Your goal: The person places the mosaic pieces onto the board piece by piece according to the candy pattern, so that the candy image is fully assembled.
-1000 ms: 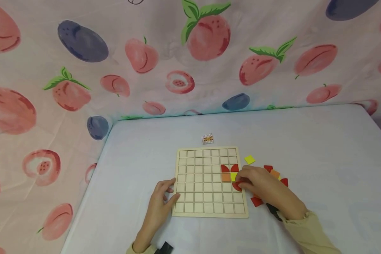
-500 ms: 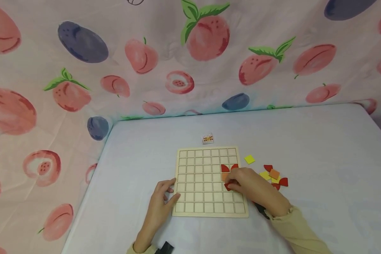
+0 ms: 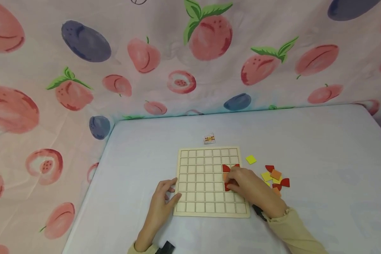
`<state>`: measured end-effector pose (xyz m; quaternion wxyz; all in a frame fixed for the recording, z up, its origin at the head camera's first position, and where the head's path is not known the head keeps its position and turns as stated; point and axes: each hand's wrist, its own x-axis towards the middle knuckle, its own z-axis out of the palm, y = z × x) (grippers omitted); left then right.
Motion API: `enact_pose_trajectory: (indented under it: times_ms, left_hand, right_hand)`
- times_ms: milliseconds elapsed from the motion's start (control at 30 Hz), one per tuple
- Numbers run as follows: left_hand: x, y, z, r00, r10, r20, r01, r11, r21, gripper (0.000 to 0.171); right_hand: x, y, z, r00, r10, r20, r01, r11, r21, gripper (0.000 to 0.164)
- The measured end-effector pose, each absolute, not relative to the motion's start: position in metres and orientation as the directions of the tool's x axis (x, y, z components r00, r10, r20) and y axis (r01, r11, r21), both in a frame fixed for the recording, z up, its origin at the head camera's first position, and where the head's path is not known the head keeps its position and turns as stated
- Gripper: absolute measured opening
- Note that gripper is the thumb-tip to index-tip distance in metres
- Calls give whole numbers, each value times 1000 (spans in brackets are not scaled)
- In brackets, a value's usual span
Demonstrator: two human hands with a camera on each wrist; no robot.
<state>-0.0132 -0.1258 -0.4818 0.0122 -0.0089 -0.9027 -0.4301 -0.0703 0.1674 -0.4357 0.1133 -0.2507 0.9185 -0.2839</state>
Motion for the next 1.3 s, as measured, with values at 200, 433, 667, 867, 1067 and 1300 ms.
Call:
enact_pose_trajectory:
  times_ms: [200, 433, 667, 867, 1067, 1300]
  left_hand:
    - [-15, -125, -480, -1000, 9, 23, 24, 634, 773, 49]
    - [-16, -124, -479, -999, 9, 31, 29, 635, 772, 50]
    - [-18, -124, -480, -999, 23, 34, 41, 633, 773, 49]
    - [-15, -125, -478, -1000, 13, 19, 23, 630, 776, 49]
    - [-14, -125, -478, -1000, 10, 14, 17, 629, 777, 49]
    - [-14, -125, -479, -1000, -1, 7, 5, 633, 774, 49]
  right_hand:
    - [-69, 166, -438, -855, -515, -60, -406, 737, -540, 10]
    - [-70, 165, -437, -858, -512, -37, -424, 748, -510, 11]
    - [-71, 169, -428, -841, -540, -29, -461, 745, -482, 12]
    - [-74, 178, -418, -834, -552, 14, -497, 740, -454, 14]
    - [-74, 193, -414, -840, -542, 23, -490, 739, -462, 20]
    - [-73, 208, -411, -890, -454, -47, -385, 803, -455, 18]
